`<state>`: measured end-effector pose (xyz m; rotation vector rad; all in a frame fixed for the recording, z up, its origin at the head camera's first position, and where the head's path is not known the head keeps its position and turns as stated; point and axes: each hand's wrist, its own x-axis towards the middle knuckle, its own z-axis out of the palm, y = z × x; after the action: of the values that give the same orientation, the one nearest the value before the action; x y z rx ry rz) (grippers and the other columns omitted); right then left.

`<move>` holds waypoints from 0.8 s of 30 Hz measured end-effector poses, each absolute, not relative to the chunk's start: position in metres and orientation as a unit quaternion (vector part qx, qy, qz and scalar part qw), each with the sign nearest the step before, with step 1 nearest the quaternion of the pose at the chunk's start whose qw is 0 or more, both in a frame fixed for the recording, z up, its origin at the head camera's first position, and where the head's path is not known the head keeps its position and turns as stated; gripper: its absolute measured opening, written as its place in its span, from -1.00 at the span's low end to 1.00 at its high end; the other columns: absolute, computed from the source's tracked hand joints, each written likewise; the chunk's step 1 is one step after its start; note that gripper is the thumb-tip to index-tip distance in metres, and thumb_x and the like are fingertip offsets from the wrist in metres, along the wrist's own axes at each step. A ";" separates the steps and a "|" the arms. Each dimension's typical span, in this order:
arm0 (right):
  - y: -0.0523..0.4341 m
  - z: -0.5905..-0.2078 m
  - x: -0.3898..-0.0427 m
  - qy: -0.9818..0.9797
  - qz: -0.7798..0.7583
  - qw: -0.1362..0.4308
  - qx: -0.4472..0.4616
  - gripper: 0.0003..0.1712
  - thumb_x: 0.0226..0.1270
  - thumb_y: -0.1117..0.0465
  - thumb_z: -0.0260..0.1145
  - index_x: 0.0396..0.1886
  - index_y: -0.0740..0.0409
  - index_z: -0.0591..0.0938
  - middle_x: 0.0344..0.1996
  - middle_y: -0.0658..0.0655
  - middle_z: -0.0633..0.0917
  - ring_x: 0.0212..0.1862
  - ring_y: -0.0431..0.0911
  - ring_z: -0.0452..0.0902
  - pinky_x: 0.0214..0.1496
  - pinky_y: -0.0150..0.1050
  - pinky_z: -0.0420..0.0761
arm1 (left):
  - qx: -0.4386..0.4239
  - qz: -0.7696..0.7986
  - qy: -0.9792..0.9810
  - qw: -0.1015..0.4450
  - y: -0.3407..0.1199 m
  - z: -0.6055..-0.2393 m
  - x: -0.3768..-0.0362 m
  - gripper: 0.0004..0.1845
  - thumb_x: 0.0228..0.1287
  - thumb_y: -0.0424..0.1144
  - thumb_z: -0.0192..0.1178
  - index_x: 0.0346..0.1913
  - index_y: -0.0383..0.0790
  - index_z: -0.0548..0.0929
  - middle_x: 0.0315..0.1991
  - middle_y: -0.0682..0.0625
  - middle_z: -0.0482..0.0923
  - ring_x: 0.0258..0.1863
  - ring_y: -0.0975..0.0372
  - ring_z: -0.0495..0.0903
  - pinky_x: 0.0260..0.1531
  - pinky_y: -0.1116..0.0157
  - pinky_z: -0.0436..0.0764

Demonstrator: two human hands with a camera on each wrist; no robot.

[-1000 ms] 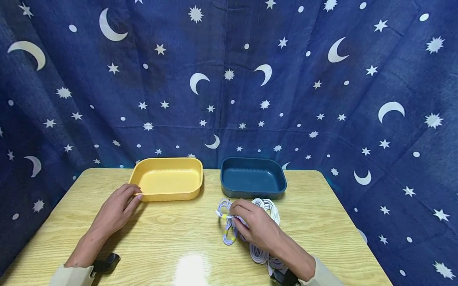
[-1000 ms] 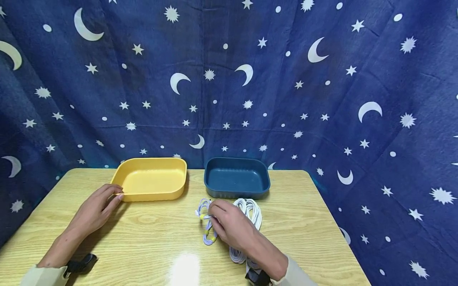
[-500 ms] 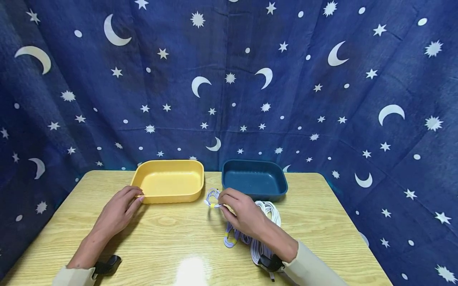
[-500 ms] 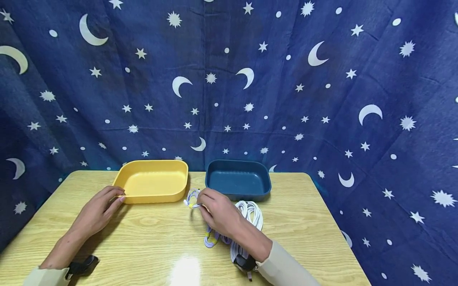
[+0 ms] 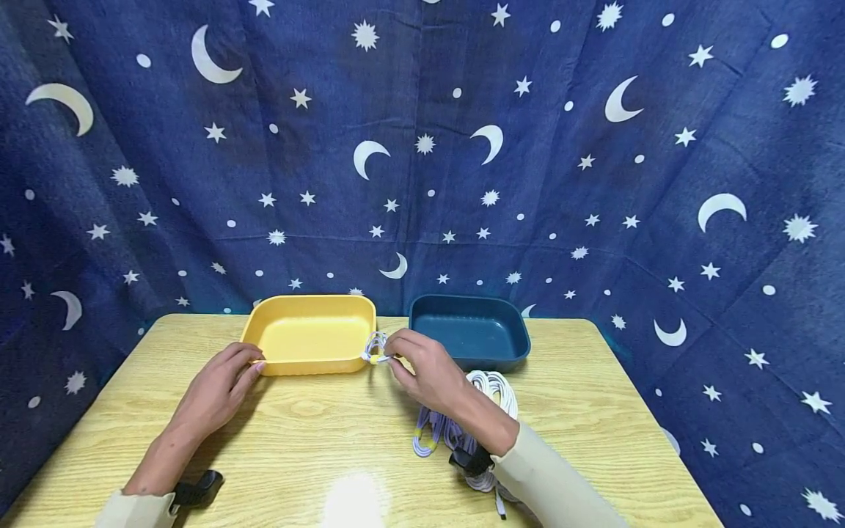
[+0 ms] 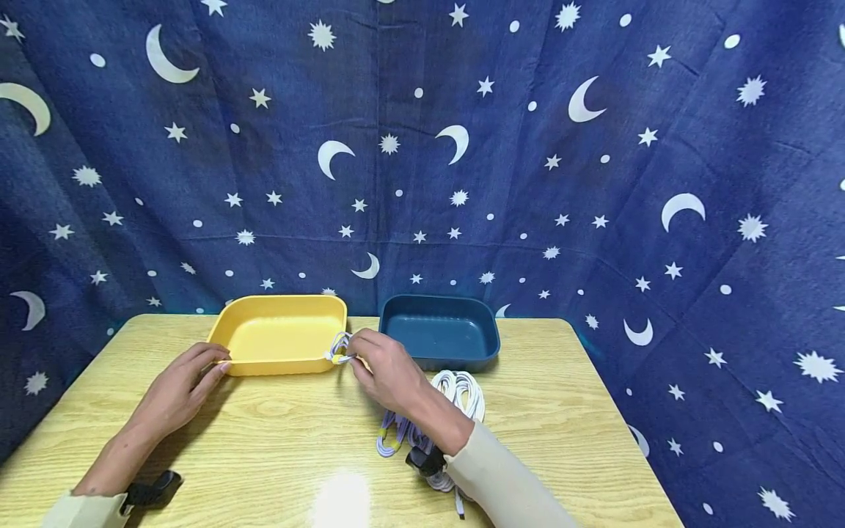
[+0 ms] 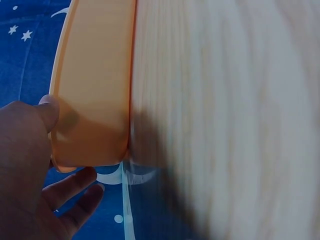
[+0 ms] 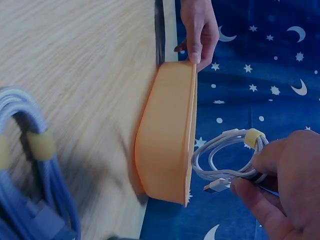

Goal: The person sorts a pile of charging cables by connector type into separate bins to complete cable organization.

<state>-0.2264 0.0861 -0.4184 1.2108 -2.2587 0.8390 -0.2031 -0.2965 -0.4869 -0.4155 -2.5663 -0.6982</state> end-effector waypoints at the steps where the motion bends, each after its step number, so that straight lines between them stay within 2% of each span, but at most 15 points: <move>1: 0.084 -0.419 -0.228 -0.815 0.306 0.222 0.439 -0.87 0.38 0.46 0.40 -0.20 0.16 0.72 -0.13 0.05 0.75 -0.08 -0.15 0.68 0.02 -0.31 0.70 | -0.150 -0.253 -0.930 0.222 -0.296 -0.487 -0.203 -0.89 0.59 -0.24 0.24 -0.04 -0.20 0.71 0.03 -0.09 0.62 0.05 -0.05 0.62 0.08 -0.14 0.54; 11: 0.059 -0.425 -0.245 -0.817 0.308 0.240 0.426 -0.87 0.35 0.47 0.40 -0.26 0.18 0.71 -0.17 0.05 0.73 -0.13 -0.15 0.66 -0.01 -0.31 0.68 | -0.147 -0.252 -0.930 0.222 -0.296 -0.486 -0.203 -0.90 0.56 -0.26 0.27 -0.03 -0.20 0.70 0.02 -0.09 0.62 0.04 -0.06 0.62 0.05 -0.15 0.56; 18: 0.038 -0.430 -0.255 -0.834 0.292 0.230 0.407 -0.90 0.35 0.43 0.40 -0.31 0.17 0.69 -0.26 0.07 0.71 -0.26 -0.17 0.58 -0.17 -0.32 0.62 | -0.153 -0.256 -0.927 0.227 -0.297 -0.489 -0.201 -0.92 0.55 -0.28 0.27 -0.05 -0.20 0.71 0.00 -0.07 0.63 0.04 -0.04 0.64 0.05 -0.13 0.55; 24: 0.023 -0.429 -0.265 -0.851 0.272 0.237 0.383 -0.90 0.37 0.40 0.43 -0.32 0.15 0.70 -0.27 0.05 0.71 -0.27 -0.18 0.54 -0.19 -0.34 0.58 | -0.155 -0.256 -0.927 0.225 -0.299 -0.486 -0.203 -0.90 0.58 -0.25 0.25 -0.04 -0.20 0.71 0.01 -0.07 0.63 0.04 -0.04 0.64 0.06 -0.11 0.55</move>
<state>-0.2650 0.0232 -0.4290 1.0504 -2.3317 0.7444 -0.2034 -0.2985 -0.4865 -0.4269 -2.5571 -0.7071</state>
